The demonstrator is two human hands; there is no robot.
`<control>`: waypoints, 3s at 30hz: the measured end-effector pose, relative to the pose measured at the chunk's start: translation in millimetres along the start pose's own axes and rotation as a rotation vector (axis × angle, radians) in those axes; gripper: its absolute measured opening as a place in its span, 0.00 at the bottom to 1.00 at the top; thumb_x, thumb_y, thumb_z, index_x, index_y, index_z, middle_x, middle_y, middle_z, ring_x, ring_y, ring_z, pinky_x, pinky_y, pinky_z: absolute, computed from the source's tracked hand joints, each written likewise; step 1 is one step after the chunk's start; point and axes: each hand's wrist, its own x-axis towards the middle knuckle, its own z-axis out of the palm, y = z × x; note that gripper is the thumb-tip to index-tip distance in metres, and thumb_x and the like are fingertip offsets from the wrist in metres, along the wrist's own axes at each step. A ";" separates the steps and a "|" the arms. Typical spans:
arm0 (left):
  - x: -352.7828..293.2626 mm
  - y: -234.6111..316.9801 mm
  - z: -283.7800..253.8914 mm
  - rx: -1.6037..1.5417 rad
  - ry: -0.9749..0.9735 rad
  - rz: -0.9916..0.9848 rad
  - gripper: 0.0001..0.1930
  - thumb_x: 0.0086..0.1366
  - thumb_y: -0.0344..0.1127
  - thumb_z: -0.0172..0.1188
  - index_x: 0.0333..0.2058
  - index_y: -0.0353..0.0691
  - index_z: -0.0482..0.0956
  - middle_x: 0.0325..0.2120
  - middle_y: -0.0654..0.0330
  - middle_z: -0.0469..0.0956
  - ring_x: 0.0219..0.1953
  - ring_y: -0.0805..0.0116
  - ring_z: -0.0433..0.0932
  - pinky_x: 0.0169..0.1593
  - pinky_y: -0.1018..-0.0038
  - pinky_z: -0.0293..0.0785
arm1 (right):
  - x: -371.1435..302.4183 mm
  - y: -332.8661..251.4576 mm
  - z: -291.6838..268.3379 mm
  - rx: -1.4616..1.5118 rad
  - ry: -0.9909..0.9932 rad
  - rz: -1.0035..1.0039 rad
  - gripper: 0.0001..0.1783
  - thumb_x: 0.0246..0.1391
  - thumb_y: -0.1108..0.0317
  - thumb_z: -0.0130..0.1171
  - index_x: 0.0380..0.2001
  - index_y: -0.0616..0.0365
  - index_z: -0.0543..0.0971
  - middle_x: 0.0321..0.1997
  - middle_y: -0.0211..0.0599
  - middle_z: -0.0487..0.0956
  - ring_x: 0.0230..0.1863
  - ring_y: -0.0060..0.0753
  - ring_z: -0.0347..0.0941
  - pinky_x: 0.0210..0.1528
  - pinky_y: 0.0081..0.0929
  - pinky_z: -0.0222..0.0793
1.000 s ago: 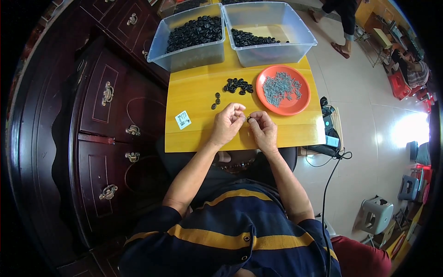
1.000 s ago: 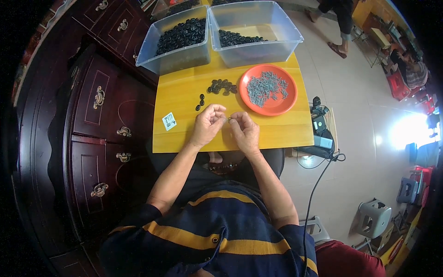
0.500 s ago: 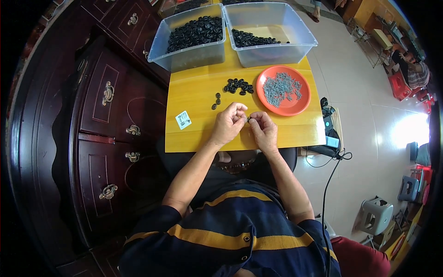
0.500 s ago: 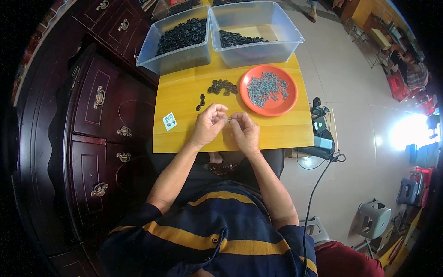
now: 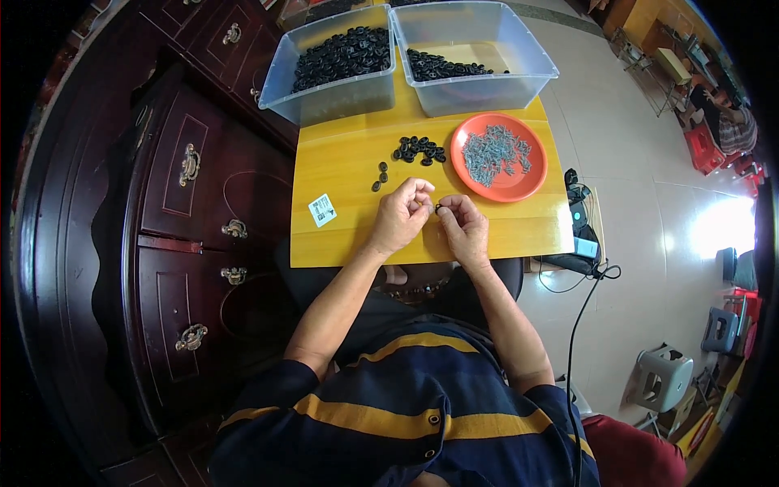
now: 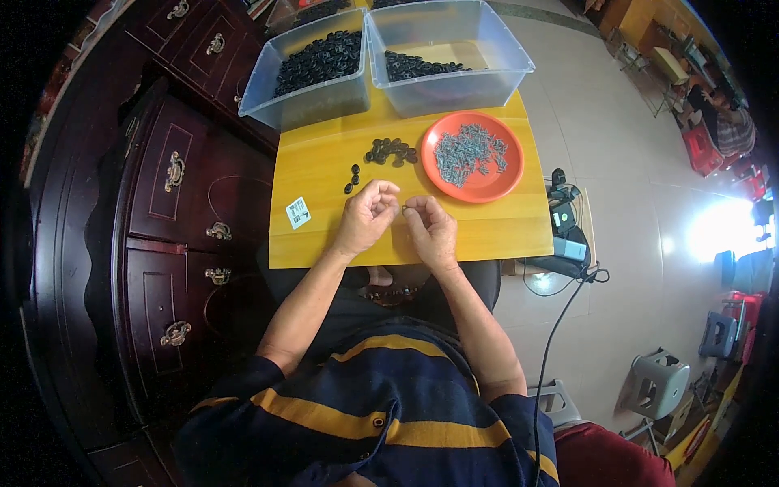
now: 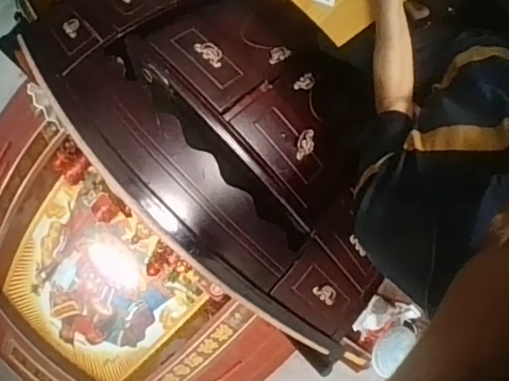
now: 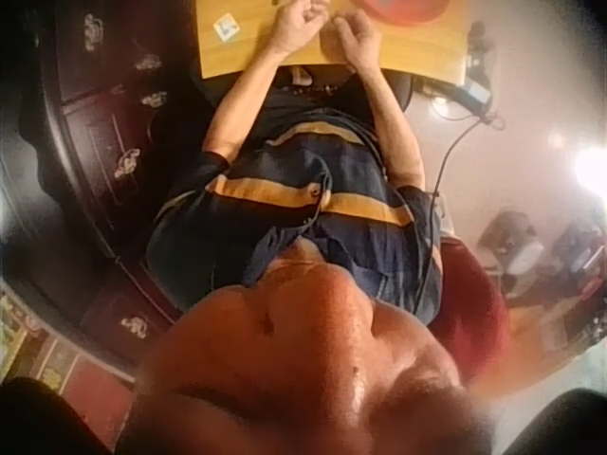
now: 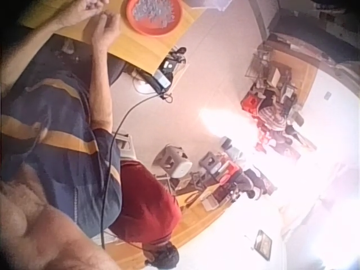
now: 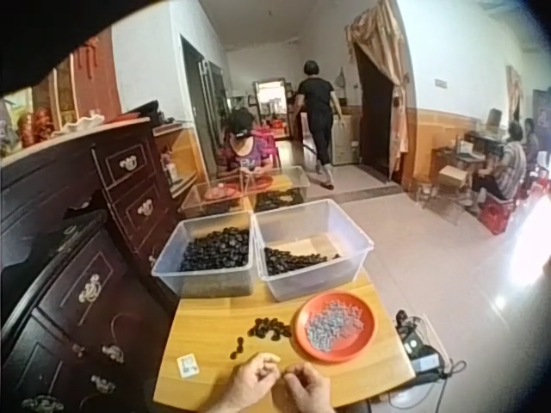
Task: The person assembles small black plastic components by inserting silver beads into them by hand, then sorts the assembled parts into plastic bins.
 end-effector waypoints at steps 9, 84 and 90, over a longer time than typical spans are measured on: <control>1.8 -2.7 6.4 0.082 0.028 0.074 0.13 0.61 0.20 0.59 0.44 0.35 0.73 0.24 0.64 0.78 0.23 0.83 0.75 0.29 0.80 0.73 | 1.9 -5.7 -0.1 0.036 0.004 0.059 0.05 0.58 0.75 0.61 0.37 0.60 0.78 0.27 0.22 0.78 0.27 0.11 0.70 0.29 0.15 0.69; -19.6 -12.0 -5.9 -0.538 0.127 -0.232 0.08 0.67 0.32 0.61 0.43 0.36 0.79 0.27 0.68 0.77 0.25 0.82 0.72 0.30 0.84 0.71 | -0.6 -7.7 -5.1 0.051 -0.064 0.027 0.08 0.63 0.75 0.55 0.44 0.63 0.75 0.34 0.27 0.78 0.31 0.15 0.71 0.36 0.15 0.69; -22.4 -19.2 -13.4 -0.408 0.112 -0.237 0.06 0.66 0.29 0.61 0.41 0.36 0.79 0.28 0.68 0.77 0.27 0.81 0.75 0.33 0.84 0.73 | -1.0 -8.1 -4.4 0.066 -0.069 0.031 0.07 0.63 0.75 0.56 0.44 0.63 0.76 0.35 0.26 0.78 0.32 0.14 0.71 0.37 0.15 0.69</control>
